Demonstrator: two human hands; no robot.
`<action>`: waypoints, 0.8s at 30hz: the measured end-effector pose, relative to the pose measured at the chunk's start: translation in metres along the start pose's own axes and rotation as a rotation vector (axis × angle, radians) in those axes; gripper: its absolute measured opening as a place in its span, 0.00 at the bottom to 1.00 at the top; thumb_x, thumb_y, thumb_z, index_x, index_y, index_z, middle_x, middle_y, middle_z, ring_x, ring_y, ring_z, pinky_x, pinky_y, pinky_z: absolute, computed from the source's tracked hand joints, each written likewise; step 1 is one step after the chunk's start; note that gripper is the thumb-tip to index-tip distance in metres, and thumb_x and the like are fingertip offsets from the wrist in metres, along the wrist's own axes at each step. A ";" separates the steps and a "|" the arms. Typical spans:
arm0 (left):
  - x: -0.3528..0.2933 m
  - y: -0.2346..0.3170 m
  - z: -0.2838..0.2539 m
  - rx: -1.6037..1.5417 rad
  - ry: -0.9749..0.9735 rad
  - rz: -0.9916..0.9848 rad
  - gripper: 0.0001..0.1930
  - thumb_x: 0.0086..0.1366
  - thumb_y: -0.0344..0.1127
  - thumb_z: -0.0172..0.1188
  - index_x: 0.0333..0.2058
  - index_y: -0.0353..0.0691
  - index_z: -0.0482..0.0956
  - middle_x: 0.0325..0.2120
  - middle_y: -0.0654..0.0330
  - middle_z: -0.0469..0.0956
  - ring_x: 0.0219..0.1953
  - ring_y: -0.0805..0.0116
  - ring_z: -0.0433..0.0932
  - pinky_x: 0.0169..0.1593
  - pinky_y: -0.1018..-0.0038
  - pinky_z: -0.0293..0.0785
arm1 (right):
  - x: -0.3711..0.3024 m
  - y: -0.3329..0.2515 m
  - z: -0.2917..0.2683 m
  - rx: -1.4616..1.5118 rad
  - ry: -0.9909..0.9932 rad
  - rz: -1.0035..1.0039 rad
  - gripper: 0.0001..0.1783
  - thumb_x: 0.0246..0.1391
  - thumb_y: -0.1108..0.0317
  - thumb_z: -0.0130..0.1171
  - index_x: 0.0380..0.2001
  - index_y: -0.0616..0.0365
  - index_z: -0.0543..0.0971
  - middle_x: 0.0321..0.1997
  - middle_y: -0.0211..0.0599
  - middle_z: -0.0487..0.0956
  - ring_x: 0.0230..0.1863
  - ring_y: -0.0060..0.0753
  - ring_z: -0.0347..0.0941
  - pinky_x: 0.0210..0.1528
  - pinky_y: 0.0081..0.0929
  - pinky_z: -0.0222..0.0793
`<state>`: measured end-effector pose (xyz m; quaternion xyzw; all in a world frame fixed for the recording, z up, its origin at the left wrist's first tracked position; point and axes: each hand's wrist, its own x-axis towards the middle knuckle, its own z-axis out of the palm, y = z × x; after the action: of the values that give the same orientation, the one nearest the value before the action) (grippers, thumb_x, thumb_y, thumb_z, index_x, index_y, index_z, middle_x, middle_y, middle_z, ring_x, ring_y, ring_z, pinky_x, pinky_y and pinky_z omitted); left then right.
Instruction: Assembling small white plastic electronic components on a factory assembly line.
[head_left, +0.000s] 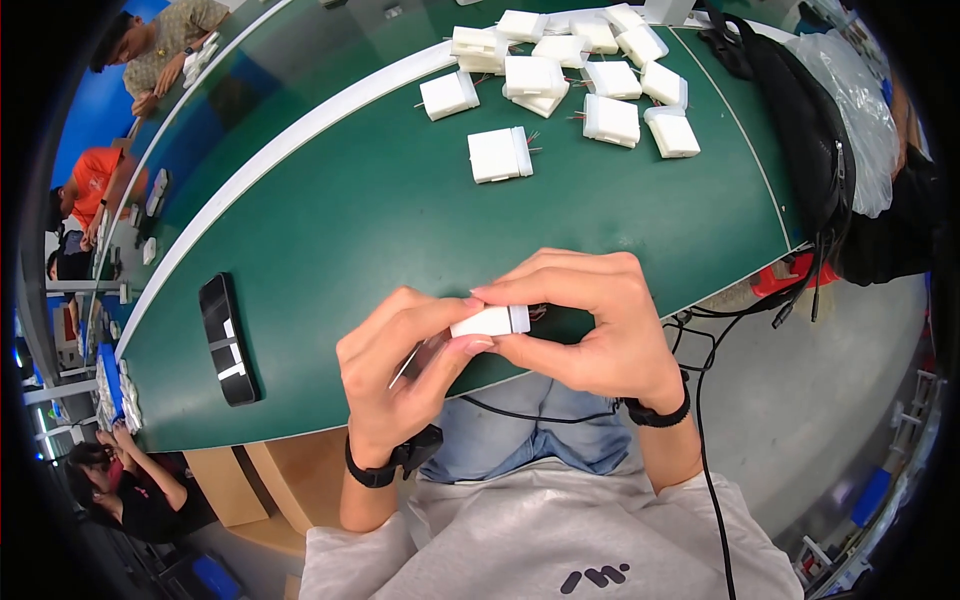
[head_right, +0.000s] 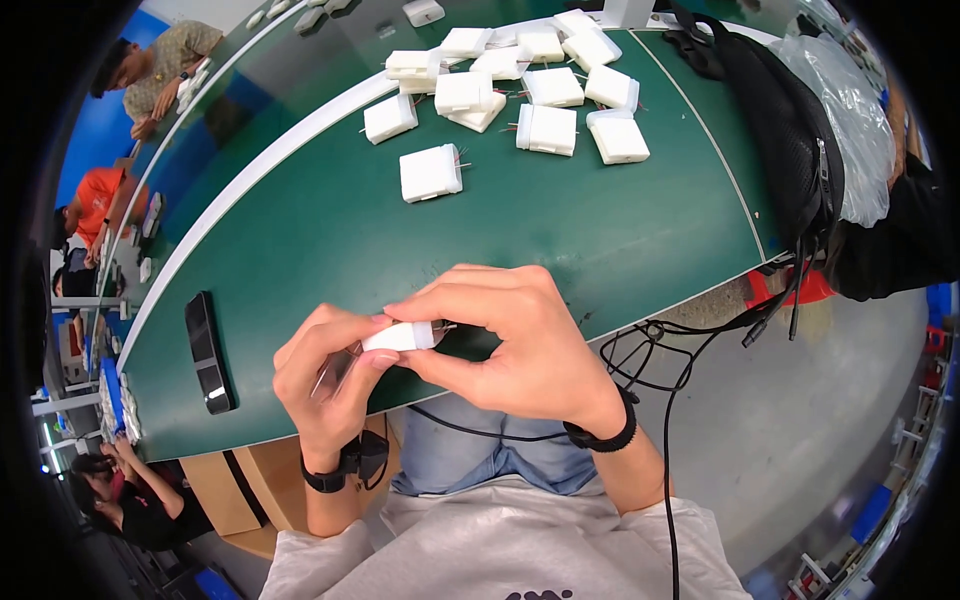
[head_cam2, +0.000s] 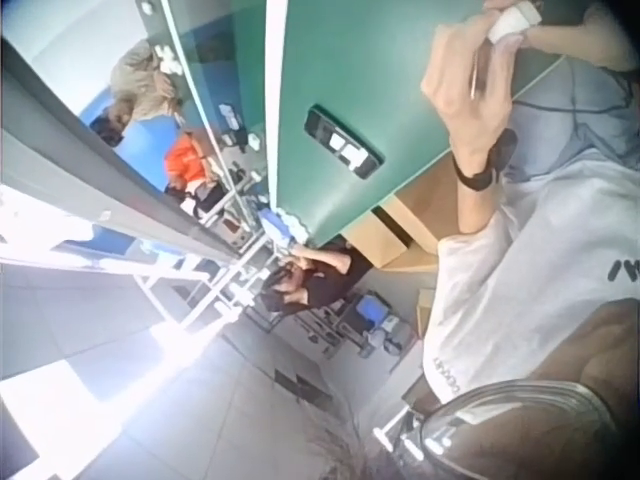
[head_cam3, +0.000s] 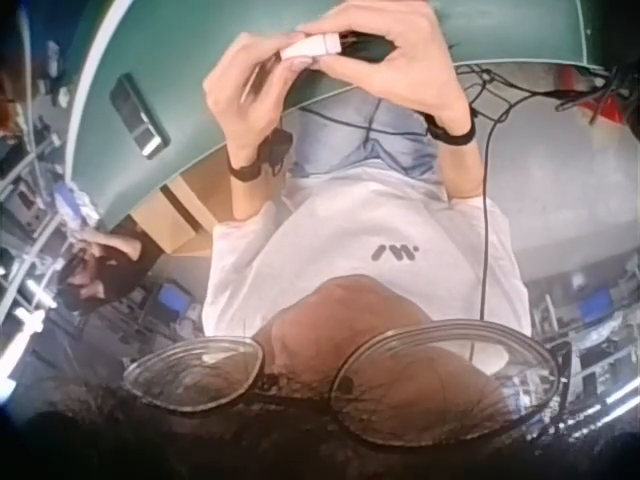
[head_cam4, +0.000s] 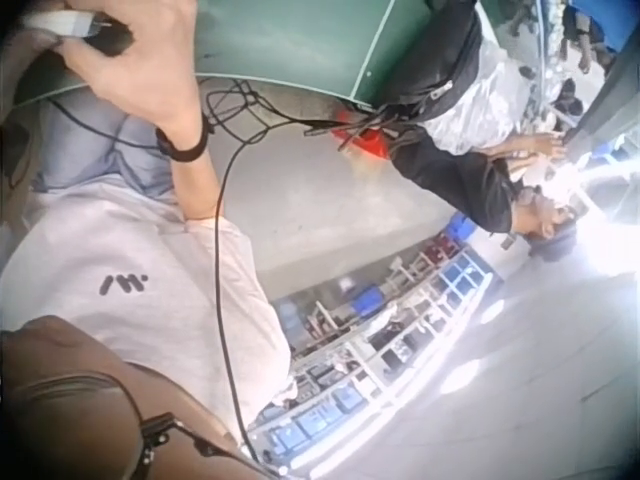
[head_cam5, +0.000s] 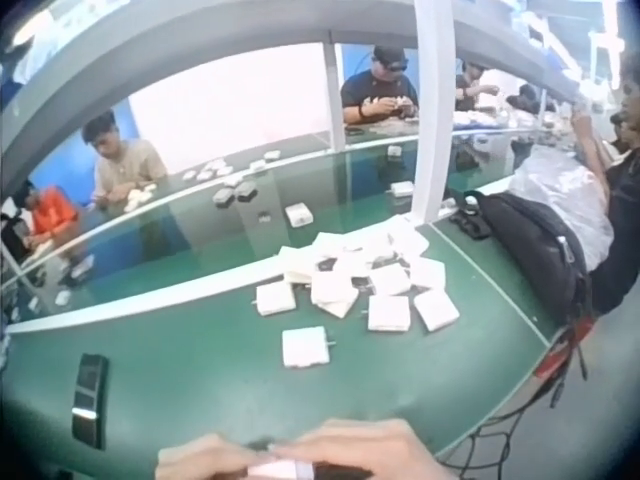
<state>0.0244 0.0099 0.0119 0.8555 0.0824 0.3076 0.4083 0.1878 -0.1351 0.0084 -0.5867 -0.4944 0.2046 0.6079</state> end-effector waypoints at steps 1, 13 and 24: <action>0.002 0.000 -0.001 -0.016 -0.004 0.007 0.17 0.56 0.28 0.77 0.44 0.33 0.87 0.28 0.56 0.83 0.24 0.71 0.77 0.27 0.75 0.69 | 0.000 0.001 0.000 0.001 -0.002 0.003 0.15 0.47 0.76 0.75 0.42 0.59 0.89 0.38 0.37 0.89 0.35 0.36 0.85 0.38 0.27 0.79; -0.007 0.008 -0.019 0.313 -0.058 -0.097 0.25 0.55 0.29 0.67 0.53 0.35 0.80 0.48 0.51 0.79 0.30 0.65 0.73 0.32 0.70 0.70 | -0.005 -0.003 -0.004 -0.012 0.074 0.059 0.13 0.47 0.78 0.77 0.38 0.62 0.88 0.36 0.39 0.89 0.34 0.27 0.84 0.37 0.22 0.77; -0.016 0.012 -0.029 0.514 -0.087 -0.138 0.29 0.54 0.29 0.76 0.56 0.35 0.80 0.54 0.50 0.80 0.52 0.50 0.78 0.54 0.60 0.77 | -0.002 -0.009 0.001 0.030 0.163 0.112 0.11 0.53 0.74 0.75 0.40 0.65 0.86 0.33 0.37 0.87 0.33 0.27 0.84 0.40 0.24 0.80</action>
<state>-0.0074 0.0149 0.0272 0.9358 0.1982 0.2111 0.2009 0.1829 -0.1388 0.0161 -0.6188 -0.4066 0.1971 0.6426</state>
